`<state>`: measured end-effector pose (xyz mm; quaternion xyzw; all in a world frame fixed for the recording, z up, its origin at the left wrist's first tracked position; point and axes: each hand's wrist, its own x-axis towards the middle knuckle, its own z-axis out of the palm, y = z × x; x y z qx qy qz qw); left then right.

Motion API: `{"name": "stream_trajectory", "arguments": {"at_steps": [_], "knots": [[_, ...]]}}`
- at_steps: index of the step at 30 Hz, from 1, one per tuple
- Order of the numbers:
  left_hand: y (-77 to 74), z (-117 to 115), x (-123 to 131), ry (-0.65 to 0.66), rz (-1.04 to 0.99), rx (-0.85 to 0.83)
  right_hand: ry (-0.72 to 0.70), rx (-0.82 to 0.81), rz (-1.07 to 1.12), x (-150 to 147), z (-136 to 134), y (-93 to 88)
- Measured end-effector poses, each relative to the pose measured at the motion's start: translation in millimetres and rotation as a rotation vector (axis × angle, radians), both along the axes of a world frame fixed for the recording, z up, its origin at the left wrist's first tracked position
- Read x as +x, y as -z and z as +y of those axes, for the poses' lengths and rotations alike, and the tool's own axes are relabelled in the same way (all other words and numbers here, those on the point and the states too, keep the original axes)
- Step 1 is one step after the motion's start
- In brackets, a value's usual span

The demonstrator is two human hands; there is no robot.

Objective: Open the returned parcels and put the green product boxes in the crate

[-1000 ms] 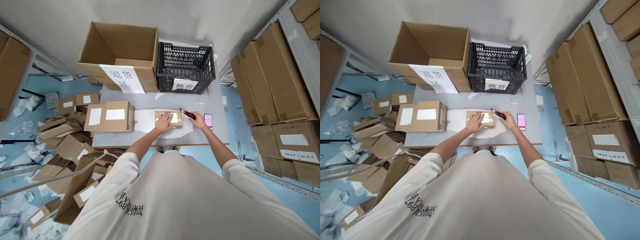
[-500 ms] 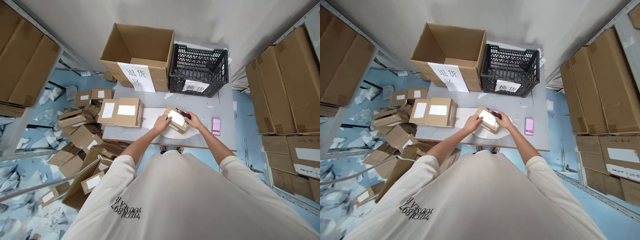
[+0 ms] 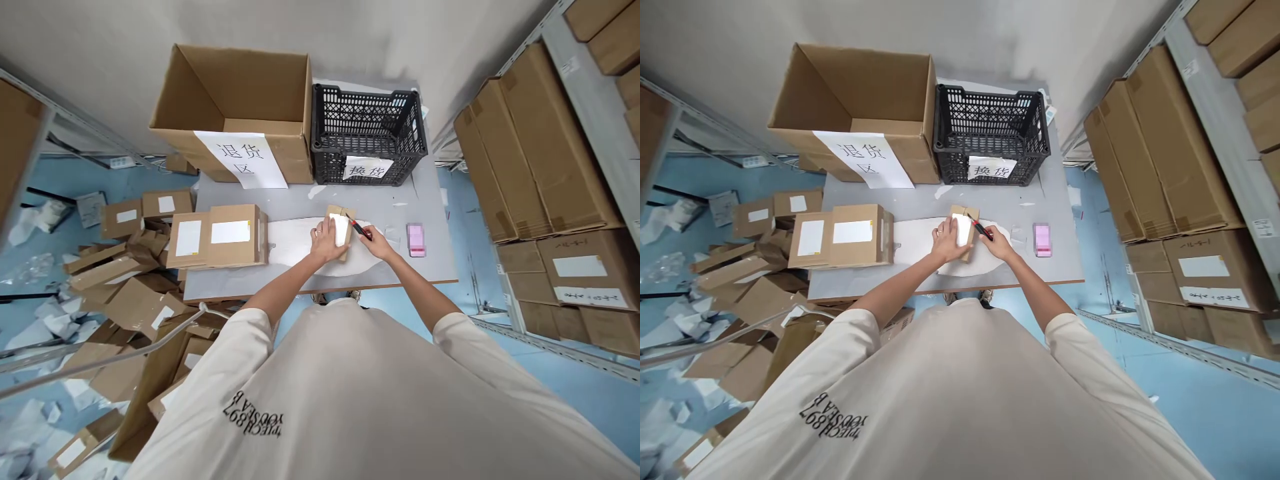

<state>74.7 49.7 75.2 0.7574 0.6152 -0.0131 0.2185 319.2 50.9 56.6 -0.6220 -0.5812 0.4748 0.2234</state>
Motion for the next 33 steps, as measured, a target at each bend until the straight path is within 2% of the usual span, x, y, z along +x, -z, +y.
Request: {"name": "stream_trajectory", "arguments": {"at_steps": [5, 9, 12, 18, 29, 33], "knots": [[-1.1, -7, 12, 0.099, 0.005, 0.003, 0.083, 0.000, -0.041, 13, 14, -5.7], [-1.2, -1, -5, 0.302, 0.024, -0.034, 0.115, 0.030, 0.020, 7, 19, -3.3], [-2.0, 4, -18, 0.427, 0.006, -0.026, 0.134, -0.024, 0.133, -4, 16, 0.4], [-2.1, 5, -18, 0.410, -0.026, 0.073, 0.168, -0.175, 0.259, -2, 8, -3.6], [6.0, 17, -5, 0.352, 0.017, 0.010, 0.051, -0.239, 0.101, 64, 6, -32.1], [3.9, 15, -4, 0.368, 0.020, 0.029, -0.054, -0.244, 0.033, 80, 10, -42.1]]}}
